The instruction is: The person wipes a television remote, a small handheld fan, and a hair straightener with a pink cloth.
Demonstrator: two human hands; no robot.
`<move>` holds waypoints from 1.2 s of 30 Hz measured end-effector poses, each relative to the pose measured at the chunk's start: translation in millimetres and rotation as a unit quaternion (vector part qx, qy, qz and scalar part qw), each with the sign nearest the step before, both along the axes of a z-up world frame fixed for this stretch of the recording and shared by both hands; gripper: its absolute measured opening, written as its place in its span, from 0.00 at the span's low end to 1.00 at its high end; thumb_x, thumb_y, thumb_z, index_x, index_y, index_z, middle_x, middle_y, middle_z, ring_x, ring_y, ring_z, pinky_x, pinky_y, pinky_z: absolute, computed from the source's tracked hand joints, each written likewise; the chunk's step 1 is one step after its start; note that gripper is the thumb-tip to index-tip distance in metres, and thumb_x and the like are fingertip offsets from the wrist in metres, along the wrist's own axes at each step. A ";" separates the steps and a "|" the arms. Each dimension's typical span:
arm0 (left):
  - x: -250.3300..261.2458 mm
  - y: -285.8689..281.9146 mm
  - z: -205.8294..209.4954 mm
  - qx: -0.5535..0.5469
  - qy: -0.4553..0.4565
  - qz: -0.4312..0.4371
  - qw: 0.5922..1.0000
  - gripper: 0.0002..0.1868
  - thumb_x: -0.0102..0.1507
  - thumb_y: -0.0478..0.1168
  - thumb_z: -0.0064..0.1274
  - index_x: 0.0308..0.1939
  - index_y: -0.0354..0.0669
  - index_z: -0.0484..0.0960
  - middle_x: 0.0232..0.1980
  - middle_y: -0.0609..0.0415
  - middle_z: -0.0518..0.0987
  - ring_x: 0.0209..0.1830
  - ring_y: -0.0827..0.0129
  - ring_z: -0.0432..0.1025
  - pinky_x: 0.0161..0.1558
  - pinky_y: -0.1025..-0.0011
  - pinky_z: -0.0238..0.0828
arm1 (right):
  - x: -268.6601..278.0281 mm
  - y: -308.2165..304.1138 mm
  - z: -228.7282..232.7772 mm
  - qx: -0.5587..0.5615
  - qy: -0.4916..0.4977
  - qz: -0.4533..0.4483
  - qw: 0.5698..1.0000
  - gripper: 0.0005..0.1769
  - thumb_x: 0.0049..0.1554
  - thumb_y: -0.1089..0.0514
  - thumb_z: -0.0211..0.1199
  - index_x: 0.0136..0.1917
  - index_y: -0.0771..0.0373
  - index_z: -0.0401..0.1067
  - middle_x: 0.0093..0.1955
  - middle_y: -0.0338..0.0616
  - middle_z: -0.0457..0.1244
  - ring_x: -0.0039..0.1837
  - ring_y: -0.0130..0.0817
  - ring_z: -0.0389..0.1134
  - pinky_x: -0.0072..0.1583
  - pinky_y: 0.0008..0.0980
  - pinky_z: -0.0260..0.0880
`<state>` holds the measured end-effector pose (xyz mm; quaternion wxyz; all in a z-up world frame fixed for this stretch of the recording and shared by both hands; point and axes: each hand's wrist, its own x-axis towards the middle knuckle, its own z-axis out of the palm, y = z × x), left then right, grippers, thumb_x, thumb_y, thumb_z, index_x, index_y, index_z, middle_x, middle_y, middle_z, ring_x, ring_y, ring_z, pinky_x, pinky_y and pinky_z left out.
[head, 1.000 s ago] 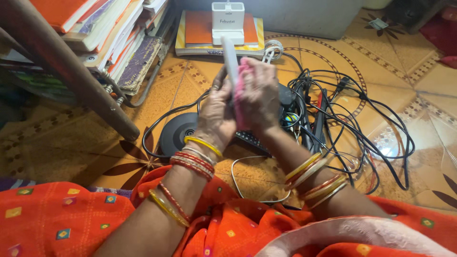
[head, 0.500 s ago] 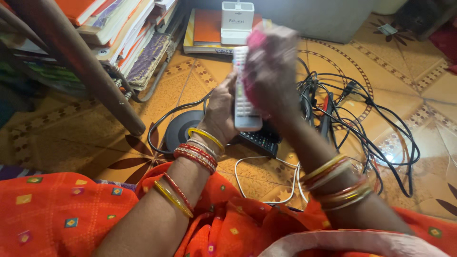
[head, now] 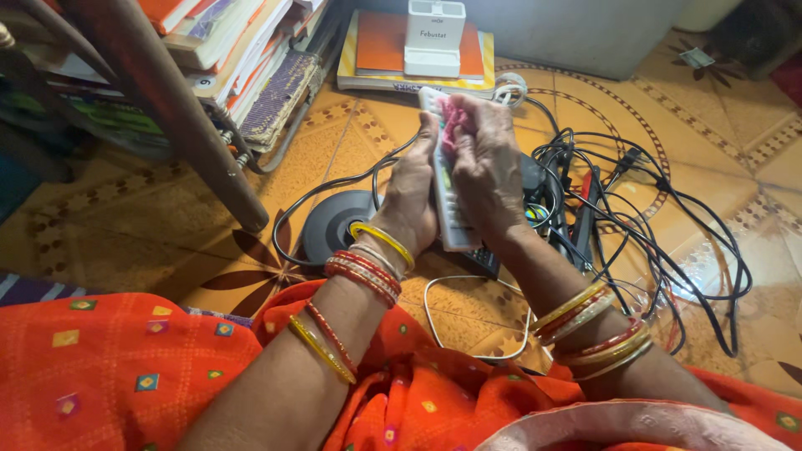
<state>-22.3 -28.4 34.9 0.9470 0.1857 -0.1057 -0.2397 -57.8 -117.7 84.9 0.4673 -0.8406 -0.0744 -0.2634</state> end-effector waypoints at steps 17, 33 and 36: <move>22.2 7.1 -7.5 0.008 0.015 0.145 0.989 0.31 0.71 0.62 0.40 0.63 0.39 0.69 0.47 0.53 0.72 0.47 0.67 0.71 0.52 0.67 0.75 | -0.4 0.6 -11.6 -0.048 -0.053 -0.034 0.997 0.07 0.61 0.57 0.63 0.51 0.61 0.73 0.48 0.47 0.66 0.49 0.40 0.72 0.51 0.38 0.73; 32.7 11.2 -12.5 0.083 0.022 0.270 0.959 0.38 0.65 0.69 0.41 0.66 0.44 0.69 0.38 0.54 0.67 0.33 0.69 0.65 0.34 0.69 0.71 | 2.3 -2.4 -30.5 -0.041 -0.063 -0.069 0.995 0.04 0.60 0.61 0.60 0.50 0.60 0.71 0.47 0.48 0.67 0.50 0.43 0.71 0.53 0.42 0.71; 40.5 4.7 -14.6 0.064 -0.013 0.285 0.956 0.38 0.66 0.69 0.42 0.68 0.44 0.68 0.37 0.55 0.66 0.31 0.69 0.64 0.33 0.69 0.68 | -3.9 6.3 -32.8 -0.045 -0.046 -0.084 0.994 0.03 0.62 0.60 0.60 0.50 0.60 0.73 0.45 0.51 0.65 0.48 0.47 0.70 0.52 0.44 0.70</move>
